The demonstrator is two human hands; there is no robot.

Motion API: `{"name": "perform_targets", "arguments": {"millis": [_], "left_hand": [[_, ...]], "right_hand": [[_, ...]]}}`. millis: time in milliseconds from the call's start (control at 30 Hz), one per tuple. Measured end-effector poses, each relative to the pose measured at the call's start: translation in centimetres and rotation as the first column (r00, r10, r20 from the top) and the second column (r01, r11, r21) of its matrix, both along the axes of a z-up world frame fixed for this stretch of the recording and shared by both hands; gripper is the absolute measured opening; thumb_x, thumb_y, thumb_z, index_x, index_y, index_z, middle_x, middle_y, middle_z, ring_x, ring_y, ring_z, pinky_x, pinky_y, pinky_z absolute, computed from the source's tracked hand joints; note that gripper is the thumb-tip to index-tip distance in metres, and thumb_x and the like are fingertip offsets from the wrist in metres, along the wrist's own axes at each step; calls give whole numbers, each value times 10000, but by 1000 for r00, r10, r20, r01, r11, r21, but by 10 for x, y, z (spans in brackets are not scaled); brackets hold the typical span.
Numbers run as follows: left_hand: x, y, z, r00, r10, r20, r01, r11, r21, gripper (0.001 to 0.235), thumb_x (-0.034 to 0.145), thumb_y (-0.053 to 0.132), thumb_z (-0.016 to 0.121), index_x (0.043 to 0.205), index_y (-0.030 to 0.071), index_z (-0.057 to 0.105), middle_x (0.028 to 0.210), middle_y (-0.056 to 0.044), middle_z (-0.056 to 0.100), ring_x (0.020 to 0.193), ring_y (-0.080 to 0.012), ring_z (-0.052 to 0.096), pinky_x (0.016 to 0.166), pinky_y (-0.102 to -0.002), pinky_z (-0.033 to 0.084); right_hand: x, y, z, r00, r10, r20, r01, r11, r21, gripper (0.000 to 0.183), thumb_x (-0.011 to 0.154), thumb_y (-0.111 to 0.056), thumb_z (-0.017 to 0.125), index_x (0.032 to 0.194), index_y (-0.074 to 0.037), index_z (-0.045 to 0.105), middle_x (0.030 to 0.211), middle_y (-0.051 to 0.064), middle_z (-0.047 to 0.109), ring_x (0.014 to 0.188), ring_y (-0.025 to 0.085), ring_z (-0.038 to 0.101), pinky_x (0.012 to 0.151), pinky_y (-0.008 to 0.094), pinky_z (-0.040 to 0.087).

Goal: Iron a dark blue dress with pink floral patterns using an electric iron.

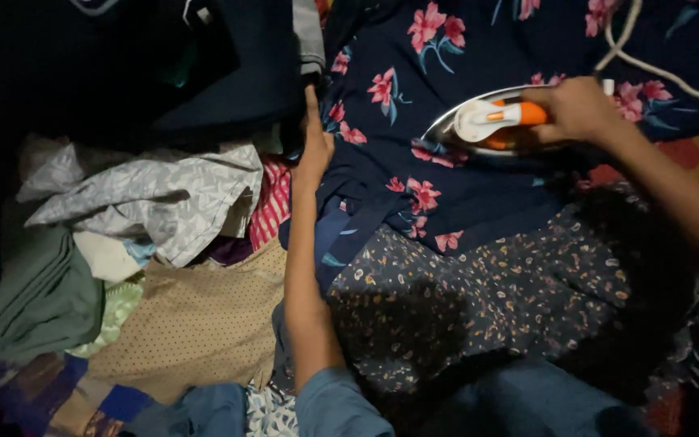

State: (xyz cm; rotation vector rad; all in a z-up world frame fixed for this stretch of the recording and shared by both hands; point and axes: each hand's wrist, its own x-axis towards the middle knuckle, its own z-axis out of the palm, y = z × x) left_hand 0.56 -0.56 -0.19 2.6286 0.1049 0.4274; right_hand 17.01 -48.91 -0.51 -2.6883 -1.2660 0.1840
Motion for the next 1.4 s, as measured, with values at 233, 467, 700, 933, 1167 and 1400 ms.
{"name": "perform_targets", "arguments": {"millis": [233,467,700,933,1167,1400], "left_hand": [[1,3,-6,994,22,-110,-31,996,-84,1015,815,-53,561,1689,167,93,1305,-292,597,974,-384,646,868,-414,524],[3,9,-35,997,-79,7,79,976,-203,1046,799,-128,526,1679,146,32,1418,-317,528,1202,-434,587,1062,-438,464],[3,8,-31,998,-48,-43,38,980,-196,1038,799,-134,524,1674,158,49,1478,-313,499,1294,-452,548,1093,-426,446],[2,7,-23,993,6,-117,-23,990,-140,1017,829,-100,539,1692,156,65,1374,-299,570,1188,-446,600,1042,-461,473],[-5,10,-31,1000,-18,-2,18,1000,-7,1031,808,-58,605,1674,145,84,1362,-282,577,1115,-439,626,970,-463,499],[6,15,-43,995,-104,-4,101,973,-207,991,818,-129,515,1676,123,89,1552,-282,485,1160,-432,621,1009,-446,499]], "right_hand": [[-49,58,22,997,-19,-69,19,1000,6,554,688,-441,728,1182,-192,703,735,165,698,665,370,700,630,504,551],[-89,123,48,961,-269,-60,276,947,166,429,704,-313,730,1089,-125,704,724,218,684,678,425,686,637,545,539],[-76,200,44,863,-483,-150,506,818,274,370,699,-233,708,1032,-72,687,783,230,711,722,453,701,659,568,550],[-16,277,20,809,-579,-100,565,721,400,424,671,-186,716,1066,-39,674,807,223,725,718,451,706,649,561,556],[10,285,1,816,-574,-65,534,706,465,500,715,-236,775,1116,17,616,791,221,717,727,427,709,651,553,552],[-14,222,4,835,-494,-243,550,772,319,602,718,-410,854,1209,-123,657,866,200,735,787,438,706,701,551,551]]}}
